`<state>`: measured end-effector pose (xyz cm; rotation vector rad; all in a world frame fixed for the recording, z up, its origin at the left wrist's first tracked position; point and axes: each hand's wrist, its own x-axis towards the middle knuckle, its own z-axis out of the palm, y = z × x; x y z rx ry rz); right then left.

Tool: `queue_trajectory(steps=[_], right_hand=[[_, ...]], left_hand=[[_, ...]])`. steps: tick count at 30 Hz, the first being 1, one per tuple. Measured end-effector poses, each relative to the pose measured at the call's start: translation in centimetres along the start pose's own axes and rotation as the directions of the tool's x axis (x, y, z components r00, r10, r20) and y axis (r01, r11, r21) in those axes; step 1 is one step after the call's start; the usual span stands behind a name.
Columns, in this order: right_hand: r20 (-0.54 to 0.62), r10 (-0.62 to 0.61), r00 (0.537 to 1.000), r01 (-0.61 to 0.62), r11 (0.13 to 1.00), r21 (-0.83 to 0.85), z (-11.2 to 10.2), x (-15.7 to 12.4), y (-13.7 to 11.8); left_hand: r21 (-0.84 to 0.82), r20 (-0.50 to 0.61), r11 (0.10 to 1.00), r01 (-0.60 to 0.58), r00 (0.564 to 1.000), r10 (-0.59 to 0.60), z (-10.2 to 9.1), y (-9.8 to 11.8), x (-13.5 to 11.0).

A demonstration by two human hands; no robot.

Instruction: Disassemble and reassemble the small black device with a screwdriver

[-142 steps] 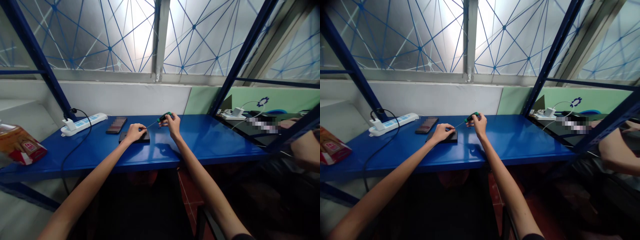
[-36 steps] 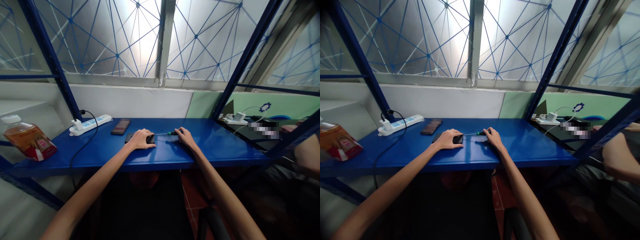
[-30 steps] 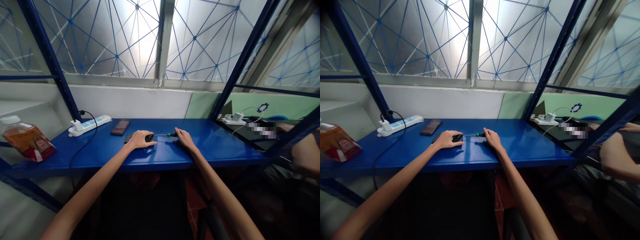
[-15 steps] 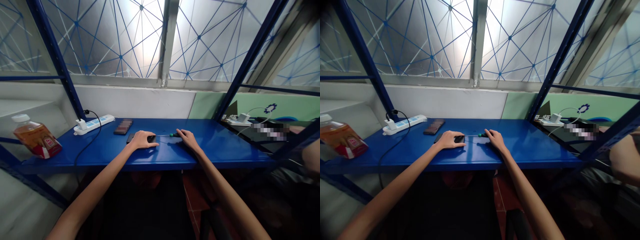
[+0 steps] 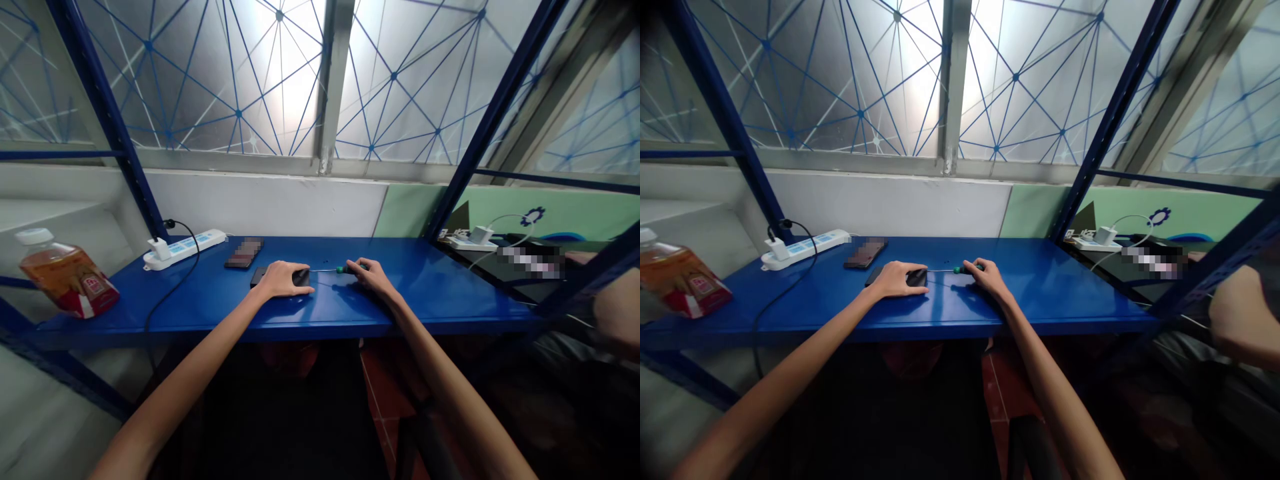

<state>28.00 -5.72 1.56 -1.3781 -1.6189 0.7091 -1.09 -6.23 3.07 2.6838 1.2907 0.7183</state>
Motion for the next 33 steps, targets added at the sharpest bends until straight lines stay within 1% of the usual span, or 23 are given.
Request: queue_trajectory(steps=[2,3,10,17,20,23,25,27,30,33], right_hand=[[-0.035,-0.072,0.997,0.067,0.989,-0.130,0.03,0.16,0.27],[-0.041,-0.094,0.995,0.086,0.982,-0.166,0.03,0.21,0.34],[-0.014,-0.080,0.997,0.078,0.988,-0.136,-0.11,0.29,0.40],[-0.038,-0.147,0.988,0.134,0.961,-0.240,0.23,0.34,0.47],[-0.052,-0.148,0.988,0.136,0.974,-0.183,0.21,0.23,0.39],[-0.027,-0.076,0.997,0.074,0.995,-0.059,0.06,0.25,0.43],[-0.002,-0.044,0.999,0.044,0.999,-0.021,0.02,0.34,0.55],[-0.009,-0.034,0.999,0.033,0.999,-0.014,0.04,0.44,0.68],[-0.047,-0.067,0.997,0.063,0.994,-0.089,0.14,0.41,0.70],[-0.064,-0.155,0.986,0.134,0.958,-0.254,0.19,0.14,0.42]], left_hand=[[0.009,0.003,1.000,0.004,1.000,-0.004,-0.03,0.00,0.01],[0.011,0.004,1.000,0.003,1.000,-0.003,-0.02,-0.03,0.01],[0.017,-0.003,1.000,0.004,1.000,-0.004,0.25,-0.34,-0.02],[0.029,-0.013,0.999,-0.016,1.000,0.016,0.32,-0.40,-0.01],[0.028,-0.019,0.999,-0.016,1.000,0.017,0.33,-0.37,-0.05],[0.029,-0.019,0.999,-0.017,1.000,0.018,0.32,-0.33,-0.08],[0.030,-0.017,0.999,-0.022,1.000,0.023,0.30,-0.31,-0.09],[0.031,-0.017,0.999,-0.026,1.000,0.026,0.31,-0.32,-0.09],[0.032,-0.019,0.999,-0.029,0.999,0.030,0.39,-0.38,-0.09],[0.033,-0.019,0.999,-0.035,0.999,0.035,0.47,-0.45,-0.08]])
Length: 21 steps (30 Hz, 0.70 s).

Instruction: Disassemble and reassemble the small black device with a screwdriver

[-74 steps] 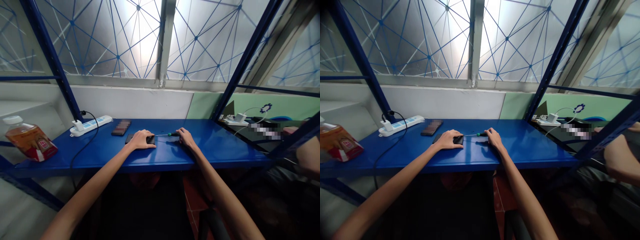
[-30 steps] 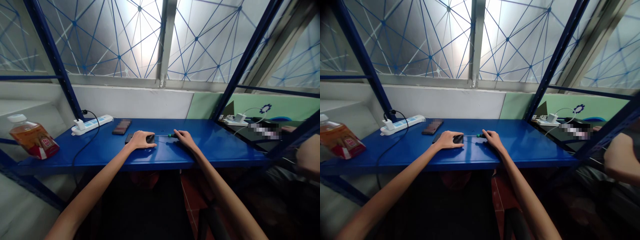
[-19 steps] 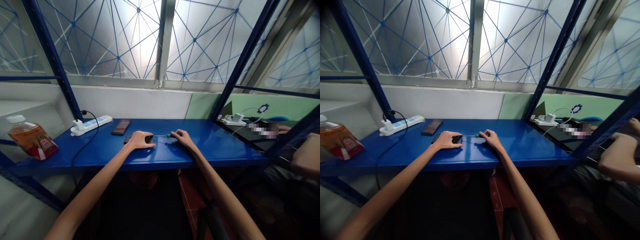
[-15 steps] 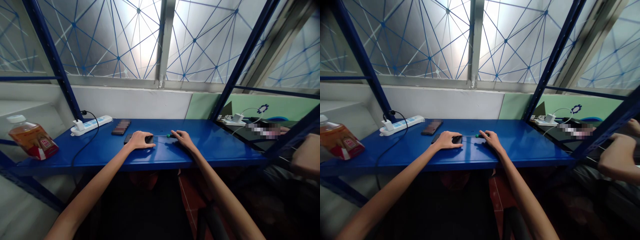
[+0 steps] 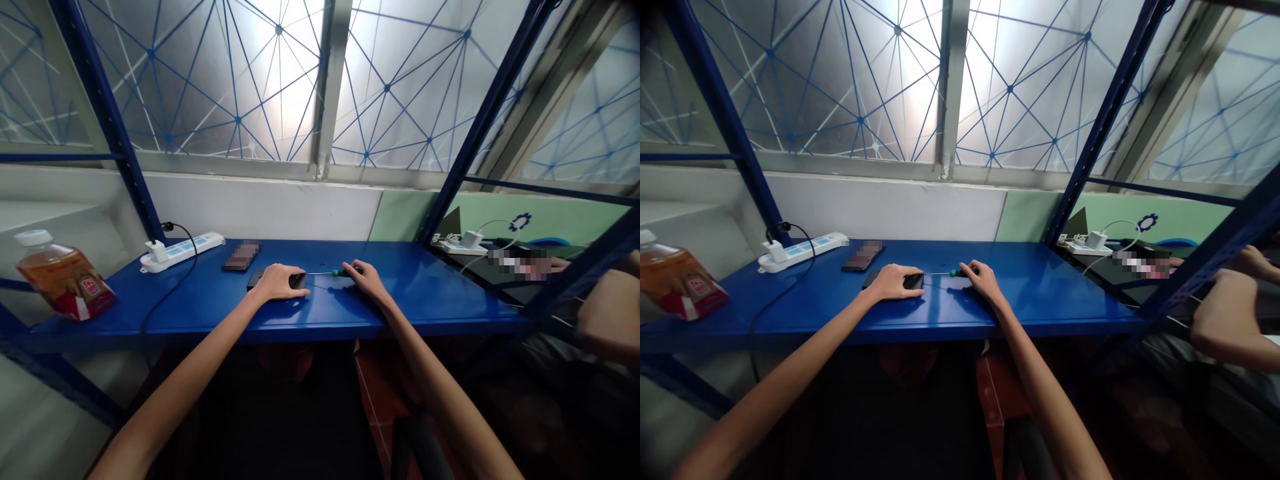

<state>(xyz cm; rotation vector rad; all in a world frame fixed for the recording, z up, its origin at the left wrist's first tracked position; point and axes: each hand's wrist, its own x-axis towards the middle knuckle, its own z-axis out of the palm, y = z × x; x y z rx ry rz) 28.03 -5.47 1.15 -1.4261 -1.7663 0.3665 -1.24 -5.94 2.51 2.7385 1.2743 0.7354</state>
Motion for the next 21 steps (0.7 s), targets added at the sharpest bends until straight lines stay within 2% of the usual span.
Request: queue_trajectory(steps=[3,9,17,21], right_hand=[[0.019,-0.002,1.000,0.003,0.997,-0.076,-0.10,-0.17,-0.33],[0.019,0.084,0.996,-0.084,0.996,-0.018,-0.21,0.16,-0.08],[0.004,-0.002,1.000,0.002,0.996,-0.084,-0.12,0.00,-0.10],[-0.004,0.041,0.999,-0.041,0.996,-0.081,-0.19,-0.23,-0.38]], left_hand=[[0.002,0.003,1.000,-0.005,1.000,0.005,0.02,0.00,0.01],[0.007,0.003,1.000,-0.001,1.000,0.001,-0.02,0.01,0.00],[0.006,0.003,1.000,-0.005,1.000,0.005,-0.01,0.09,-0.06],[0.008,0.002,1.000,-0.004,1.000,0.004,0.05,0.08,-0.11]])
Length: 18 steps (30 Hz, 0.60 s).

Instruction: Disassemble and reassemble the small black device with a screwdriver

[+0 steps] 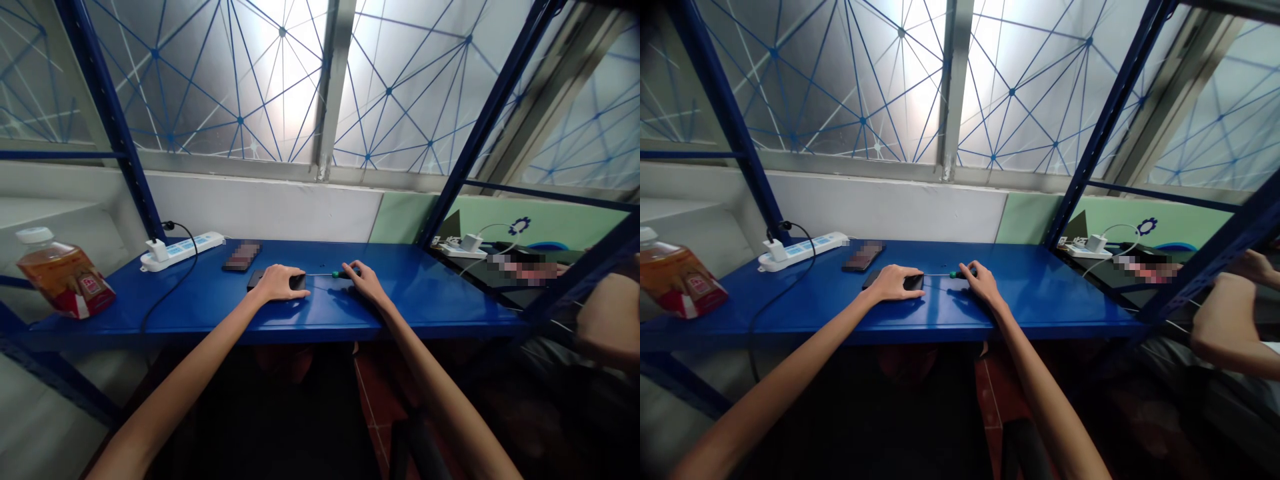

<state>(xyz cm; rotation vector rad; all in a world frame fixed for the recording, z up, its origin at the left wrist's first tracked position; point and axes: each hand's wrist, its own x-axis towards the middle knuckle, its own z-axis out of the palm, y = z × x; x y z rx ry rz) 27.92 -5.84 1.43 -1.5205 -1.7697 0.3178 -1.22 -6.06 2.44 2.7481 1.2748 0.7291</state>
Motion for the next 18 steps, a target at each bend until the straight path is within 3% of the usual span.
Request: queue_trajectory(steps=[18], right_hand=[[-0.010,-0.055,0.998,0.056,0.998,0.002,-0.05,-0.36,-0.55]], left_hand=[[-0.001,0.005,1.000,-0.012,1.000,0.012,-0.17,0.06,-0.01]])
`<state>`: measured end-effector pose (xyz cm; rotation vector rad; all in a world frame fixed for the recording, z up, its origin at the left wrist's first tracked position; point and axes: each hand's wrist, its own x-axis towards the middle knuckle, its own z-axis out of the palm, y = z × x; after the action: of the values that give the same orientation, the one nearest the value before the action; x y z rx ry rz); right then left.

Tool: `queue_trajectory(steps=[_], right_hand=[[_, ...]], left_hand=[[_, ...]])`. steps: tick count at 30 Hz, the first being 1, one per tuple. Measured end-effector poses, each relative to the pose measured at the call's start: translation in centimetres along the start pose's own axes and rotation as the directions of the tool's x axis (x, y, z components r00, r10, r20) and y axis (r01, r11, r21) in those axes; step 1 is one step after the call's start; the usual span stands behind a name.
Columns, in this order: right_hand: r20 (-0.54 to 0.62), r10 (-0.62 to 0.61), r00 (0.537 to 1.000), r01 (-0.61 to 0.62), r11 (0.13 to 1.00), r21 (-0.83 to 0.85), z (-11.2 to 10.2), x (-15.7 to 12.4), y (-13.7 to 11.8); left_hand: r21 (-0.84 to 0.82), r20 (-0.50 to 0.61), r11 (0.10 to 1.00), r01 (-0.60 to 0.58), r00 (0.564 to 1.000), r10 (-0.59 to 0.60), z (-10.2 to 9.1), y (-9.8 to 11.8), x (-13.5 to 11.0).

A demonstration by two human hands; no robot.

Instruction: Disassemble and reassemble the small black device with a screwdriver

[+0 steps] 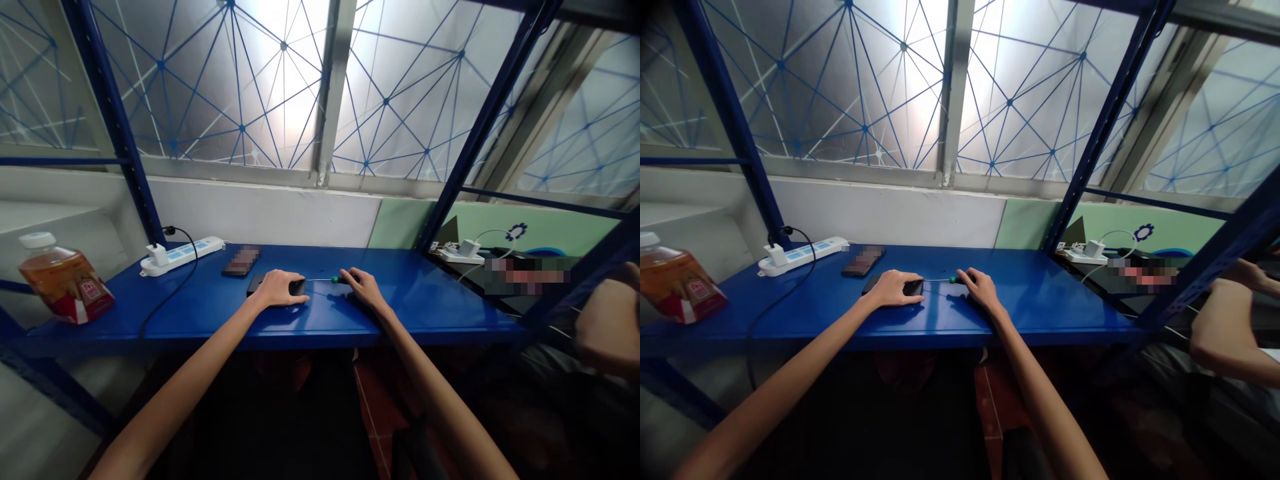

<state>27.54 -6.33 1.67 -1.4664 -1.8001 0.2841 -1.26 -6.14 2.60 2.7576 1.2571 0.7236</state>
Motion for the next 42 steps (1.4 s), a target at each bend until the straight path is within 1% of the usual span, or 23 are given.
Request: queue_trajectory(steps=[4,10,15,20,24,27,30,33,35,37,40,42], right_hand=[[0.007,0.031,0.999,-0.032,0.998,0.049,-0.21,-0.06,-0.03],[-0.034,0.015,0.999,-0.012,0.996,0.085,0.08,0.49,0.65],[-0.023,0.003,1.000,-0.003,1.000,-0.005,0.13,0.22,0.26],[0.006,0.032,0.999,-0.032,0.999,0.033,-0.25,-0.07,-0.17],[-0.003,0.012,1.000,-0.012,0.999,0.031,-0.23,0.00,-0.04],[-0.021,-0.018,1.000,0.018,1.000,-0.008,-0.05,0.03,0.07],[-0.045,-0.037,0.998,0.034,0.996,-0.083,0.07,-0.02,0.07],[0.002,-0.016,1.000,0.016,0.990,-0.143,0.01,-0.12,-0.02],[0.046,0.009,0.999,-0.003,0.991,-0.132,-0.12,-0.17,-0.06],[0.065,0.035,0.997,-0.028,0.994,-0.103,-0.25,-0.18,-0.05],[0.068,0.048,0.997,-0.045,0.998,-0.051,-0.31,-0.11,0.05],[0.055,0.029,0.998,-0.029,1.000,0.001,-0.24,-0.03,0.16]], left_hand=[[0.005,-0.002,1.000,-0.005,1.000,0.005,0.04,-0.03,-0.04],[0.008,-0.001,1.000,0.005,1.000,-0.005,0.09,-0.06,-0.04],[0.007,-0.001,1.000,-0.001,1.000,0.001,0.22,-0.19,0.01],[0.009,0.002,1.000,-0.004,1.000,0.004,0.20,-0.14,0.00],[0.015,-0.001,1.000,-0.002,1.000,0.002,0.13,-0.03,-0.07],[0.020,-0.008,1.000,-0.010,1.000,0.010,0.15,-0.03,-0.11],[0.029,-0.014,0.999,-0.018,1.000,0.018,0.20,-0.05,-0.10],[0.031,-0.014,0.999,-0.021,1.000,0.021,0.22,-0.06,-0.08],[0.031,-0.015,0.999,-0.016,1.000,0.016,0.21,-0.07,-0.10],[0.030,-0.012,0.999,-0.010,1.000,0.011,0.18,-0.09,-0.14],[0.031,-0.005,0.999,-0.009,1.000,0.009,0.11,-0.11,-0.20],[0.033,-0.006,0.999,-0.013,1.000,0.013,0.07,-0.10,-0.22]])
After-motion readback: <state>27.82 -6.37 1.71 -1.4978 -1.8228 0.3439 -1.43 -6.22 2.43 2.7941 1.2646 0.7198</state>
